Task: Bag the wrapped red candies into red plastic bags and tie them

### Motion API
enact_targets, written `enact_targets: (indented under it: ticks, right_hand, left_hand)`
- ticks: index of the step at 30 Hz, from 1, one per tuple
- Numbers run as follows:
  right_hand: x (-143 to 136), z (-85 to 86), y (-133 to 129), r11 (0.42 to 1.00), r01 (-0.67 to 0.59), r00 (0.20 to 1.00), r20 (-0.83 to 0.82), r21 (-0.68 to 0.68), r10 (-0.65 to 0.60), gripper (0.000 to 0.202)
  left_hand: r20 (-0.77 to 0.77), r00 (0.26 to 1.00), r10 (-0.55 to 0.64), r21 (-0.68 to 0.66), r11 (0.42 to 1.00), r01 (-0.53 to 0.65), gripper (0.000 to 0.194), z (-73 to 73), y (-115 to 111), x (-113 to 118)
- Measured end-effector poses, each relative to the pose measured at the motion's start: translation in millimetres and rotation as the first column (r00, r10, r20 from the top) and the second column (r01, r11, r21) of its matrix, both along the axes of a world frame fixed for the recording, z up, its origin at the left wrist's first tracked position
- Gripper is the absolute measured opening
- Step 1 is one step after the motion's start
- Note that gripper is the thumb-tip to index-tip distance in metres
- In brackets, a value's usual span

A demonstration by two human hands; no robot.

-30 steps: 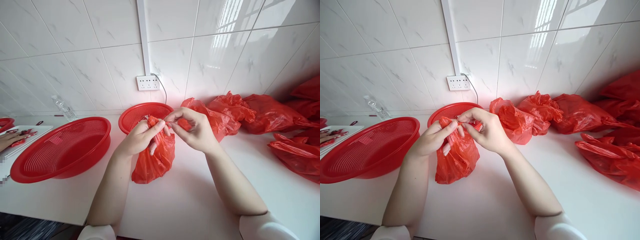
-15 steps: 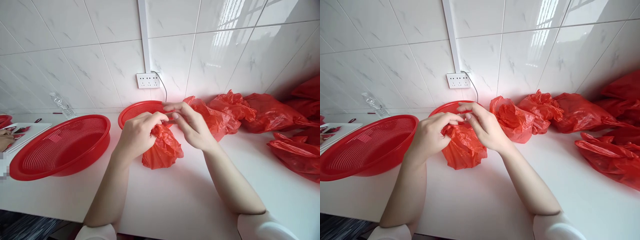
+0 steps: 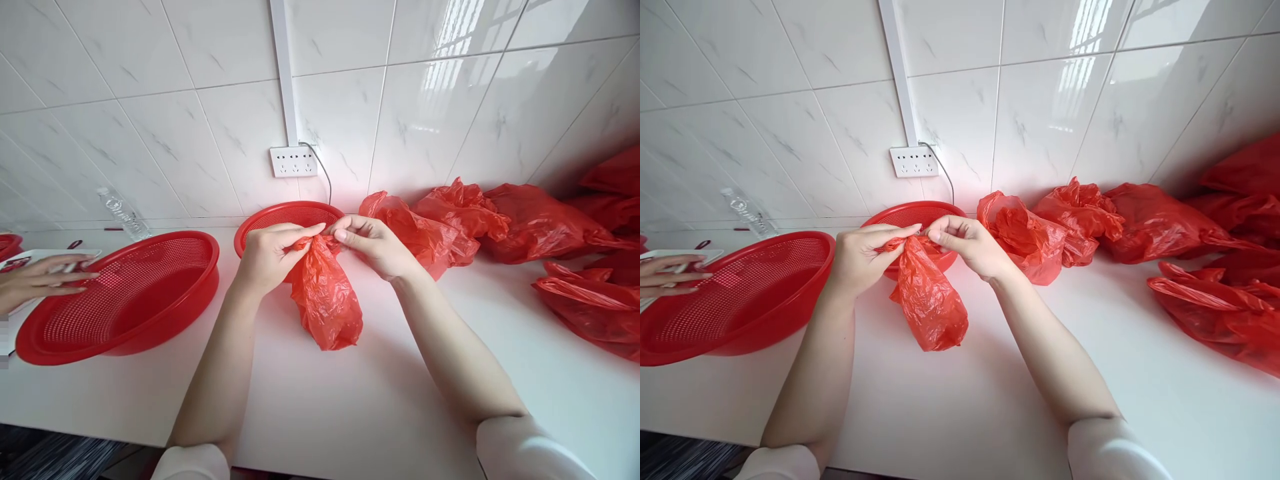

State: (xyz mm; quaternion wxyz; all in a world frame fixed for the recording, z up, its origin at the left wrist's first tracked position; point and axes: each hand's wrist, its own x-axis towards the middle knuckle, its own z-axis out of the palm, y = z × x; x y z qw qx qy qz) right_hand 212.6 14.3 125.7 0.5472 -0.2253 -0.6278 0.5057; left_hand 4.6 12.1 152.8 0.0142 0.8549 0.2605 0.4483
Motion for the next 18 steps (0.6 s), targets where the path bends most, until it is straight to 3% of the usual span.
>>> enact_targets:
  ticks: [3, 8, 11, 15, 18]
  right_hand:
    - [2.5, 2.2, 0.2, 0.995, -0.043, 0.991, -0.132, -0.092, 0.031, 0.02]
    - [1.4, 1.7, -2.5, 0.993, 0.111, 0.993, -0.033, -0.04, -0.112, 0.024]
    - [0.3, -2.2, -1.7, 0.999, 0.032, 0.998, 0.051, -0.023, -0.03, 0.027]
    - [1.7, -6.0, 0.4, 0.996, -0.024, 0.999, -0.047, -0.084, 0.02, 0.02]
    - [1.7, -6.2, 0.0, 0.998, -0.029, 0.997, -0.066, -0.052, 0.026, 0.033]
  left_hand:
    - [0.011, 1.0, 0.001, 0.023, 1.0, -0.001, 0.034, -0.8, 2.8, -1.9]
    - [0.115, 0.992, 0.05, 0.087, 0.994, -0.06, 0.025, -1.3, 3.5, -0.7]
    - [0.138, 0.99, -0.001, 0.118, 0.993, -0.016, 0.026, -1.6, 3.0, 1.9]
    - [0.117, 0.992, -0.053, 0.13, 0.991, 0.038, 0.028, -2.2, 4.4, 3.2]
    - [0.121, 0.992, -0.043, 0.117, 0.993, 0.028, 0.027, -1.8, 4.2, 3.7]
